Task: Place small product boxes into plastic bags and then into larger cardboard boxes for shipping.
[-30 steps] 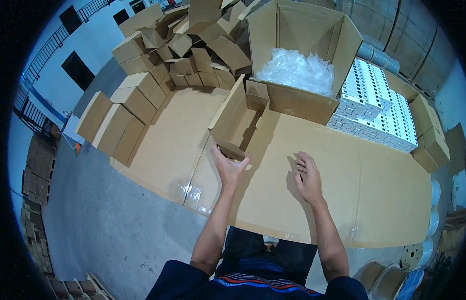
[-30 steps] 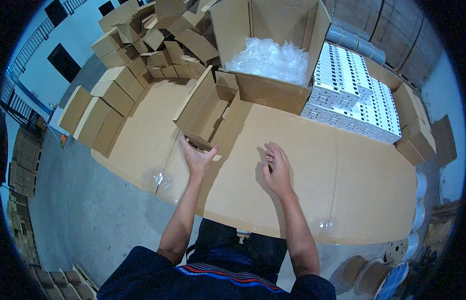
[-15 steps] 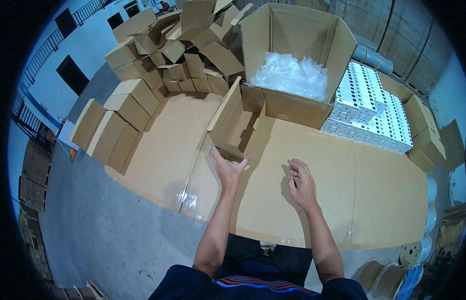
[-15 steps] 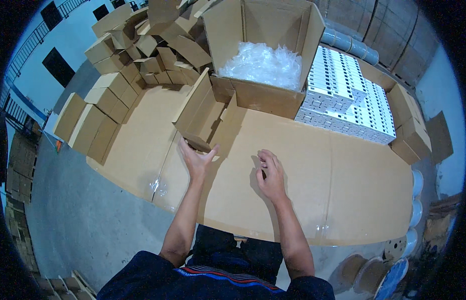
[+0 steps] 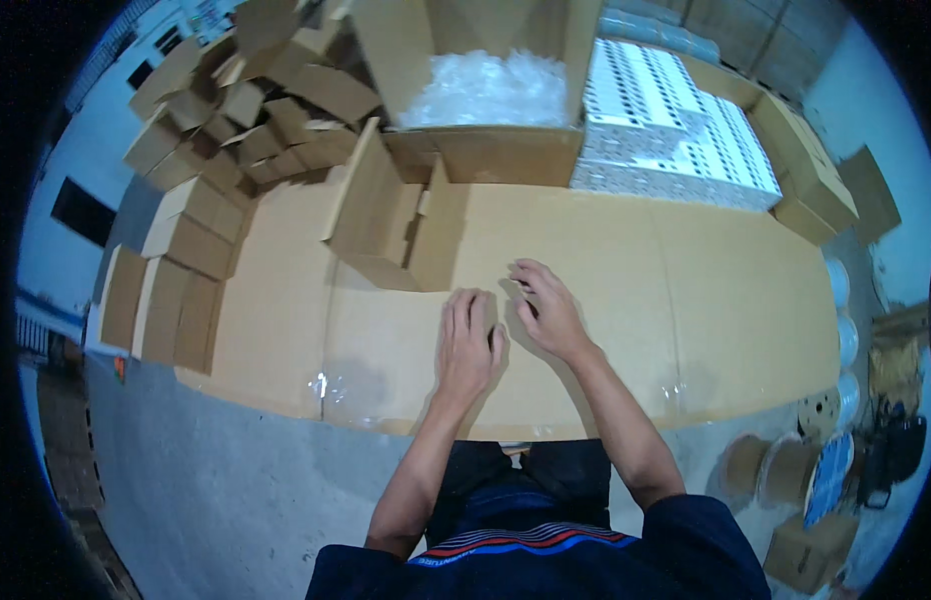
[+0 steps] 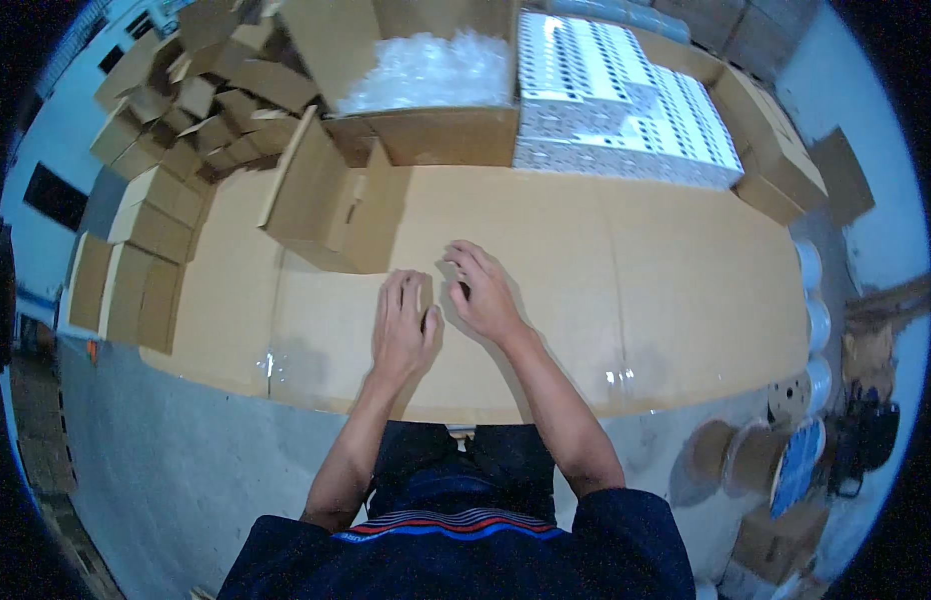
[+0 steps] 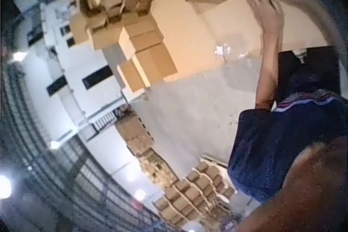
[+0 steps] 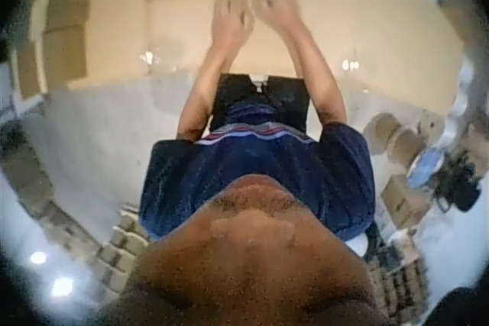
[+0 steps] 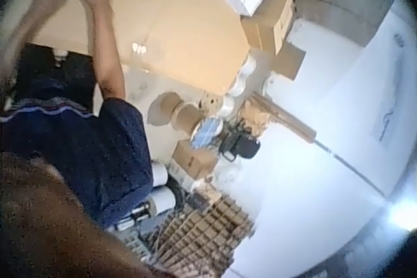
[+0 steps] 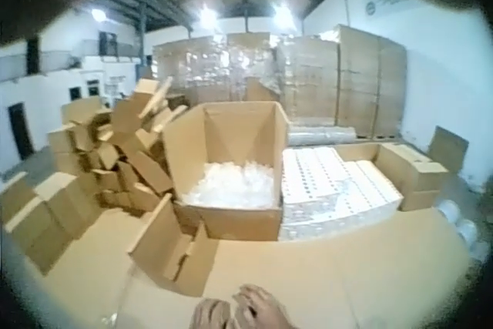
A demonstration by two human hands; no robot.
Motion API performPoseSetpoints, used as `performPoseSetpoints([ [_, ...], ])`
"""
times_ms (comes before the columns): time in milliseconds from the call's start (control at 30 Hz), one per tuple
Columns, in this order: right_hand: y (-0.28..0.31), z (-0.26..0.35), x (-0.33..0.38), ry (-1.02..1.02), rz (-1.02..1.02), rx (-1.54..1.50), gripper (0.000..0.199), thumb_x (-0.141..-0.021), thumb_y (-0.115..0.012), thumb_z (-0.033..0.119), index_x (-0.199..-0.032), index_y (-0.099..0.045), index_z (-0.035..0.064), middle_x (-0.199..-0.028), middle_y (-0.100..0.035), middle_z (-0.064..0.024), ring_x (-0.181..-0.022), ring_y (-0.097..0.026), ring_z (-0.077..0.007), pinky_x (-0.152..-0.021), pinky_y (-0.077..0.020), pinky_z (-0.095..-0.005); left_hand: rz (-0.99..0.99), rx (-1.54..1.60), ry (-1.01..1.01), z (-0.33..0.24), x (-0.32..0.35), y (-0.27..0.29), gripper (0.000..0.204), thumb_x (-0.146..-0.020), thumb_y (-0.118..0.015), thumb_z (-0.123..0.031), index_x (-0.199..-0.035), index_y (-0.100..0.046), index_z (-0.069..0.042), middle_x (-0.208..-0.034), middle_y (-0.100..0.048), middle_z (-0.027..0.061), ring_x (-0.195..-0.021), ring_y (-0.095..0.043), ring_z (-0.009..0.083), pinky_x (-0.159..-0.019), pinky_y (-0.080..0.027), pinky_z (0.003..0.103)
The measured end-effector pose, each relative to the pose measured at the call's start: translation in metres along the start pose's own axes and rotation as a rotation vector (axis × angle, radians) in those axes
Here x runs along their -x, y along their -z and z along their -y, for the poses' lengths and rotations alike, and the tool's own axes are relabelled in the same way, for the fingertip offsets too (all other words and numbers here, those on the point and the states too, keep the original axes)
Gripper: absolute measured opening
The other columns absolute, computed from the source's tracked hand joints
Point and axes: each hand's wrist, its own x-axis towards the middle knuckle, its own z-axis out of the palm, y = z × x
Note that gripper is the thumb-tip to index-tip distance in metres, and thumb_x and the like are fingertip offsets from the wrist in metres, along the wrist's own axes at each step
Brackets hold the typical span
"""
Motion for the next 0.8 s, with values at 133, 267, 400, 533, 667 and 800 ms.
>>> performPoseSetpoints([
  [133, 0.037, -0.039, -0.009, 0.081, 0.006, 0.199, 0.036, -0.083, -0.061, 0.0, -0.119, -0.06, 0.0006, -0.137, -0.053, -0.0202, -0.123, -0.054, -0.0391, -0.104, -0.0466, -0.0442, 0.048, -0.059, -0.067, -0.017, -0.053, -0.056, 0.048, -0.085, -0.065, -0.014, -0.129, -0.052, 0.001, -0.135, -0.047, 0.021, -0.133, -0.04, 0.0396, -0.115, -0.03, 0.054],
  [267, 0.095, -0.069, -0.024, 0.1, -0.024, 0.266, 0.035, -0.084, -0.064, 0.002, -0.119, -0.059, 0.002, -0.136, -0.054, -0.0192, -0.125, -0.053, -0.0381, -0.104, -0.0459, -0.0443, 0.042, -0.034, -0.124, -0.038, -0.096, -0.095, 0.043, -0.086, -0.065, -0.012, -0.126, -0.054, 0.001, -0.134, -0.048, 0.0204, -0.132, -0.041, 0.0393, -0.114, -0.03, 0.053],
  [400, 0.189, -0.093, -0.052, 0.158, -0.066, 0.334, 0.033, -0.085, -0.065, 0.004, -0.117, -0.059, 0.0045, -0.135, -0.055, -0.0176, -0.124, -0.054, -0.0377, -0.103, -0.047, -0.0444, 0.048, -0.009, -0.101, -0.067, -0.119, -0.114, 0.037, -0.086, -0.063, -0.009, -0.121, -0.057, 0.0, -0.131, -0.05, 0.0211, -0.13, -0.043, 0.0401, -0.111, -0.033, 0.052],
  [533, 0.316, -0.137, -0.119, 0.227, -0.213, 0.475, 0.031, -0.085, -0.065, 0.004, -0.115, -0.059, 0.0068, -0.132, -0.057, -0.0159, -0.122, -0.056, -0.0371, -0.1, -0.0485, -0.0445, 0.04, 0.091, -0.088, -0.101, -0.161, -0.144, 0.035, -0.084, -0.063, -0.006, -0.119, -0.058, 0.0, -0.13, -0.051, 0.0222, -0.129, -0.044, 0.0409, -0.11, -0.035, 0.052],
  [667, 0.434, -0.165, -0.197, 0.3, -0.366, 0.629, 0.028, -0.084, -0.065, 0.003, -0.111, -0.061, 0.0075, -0.12, -0.062, -0.014, -0.114, -0.059, -0.0349, -0.095, -0.0498, -0.0436, 0.049, 0.087, -0.056, -0.117, -0.201, -0.163, 0.034, -0.084, -0.062, -0.005, -0.117, -0.058, 0.001, -0.128, -0.051, 0.0229, -0.128, -0.045, 0.0419, -0.109, -0.036, 0.052],
  [800, 0.502, -0.215, -0.281, 0.34, -0.478, 0.72, 0.023, -0.087, -0.061, 0.004, -0.109, -0.063, 0.0075, -0.11, -0.063, -0.0136, -0.103, -0.062, -0.0328, -0.089, -0.0505, -0.0428, 0.017, -0.024, -0.099, -0.1, -0.208, -0.182, 0.033, -0.084, -0.061, -0.007, -0.116, -0.058, 0.001, -0.125, -0.052, 0.022, -0.125, -0.046, 0.0426, -0.109, -0.036, 0.055],
])
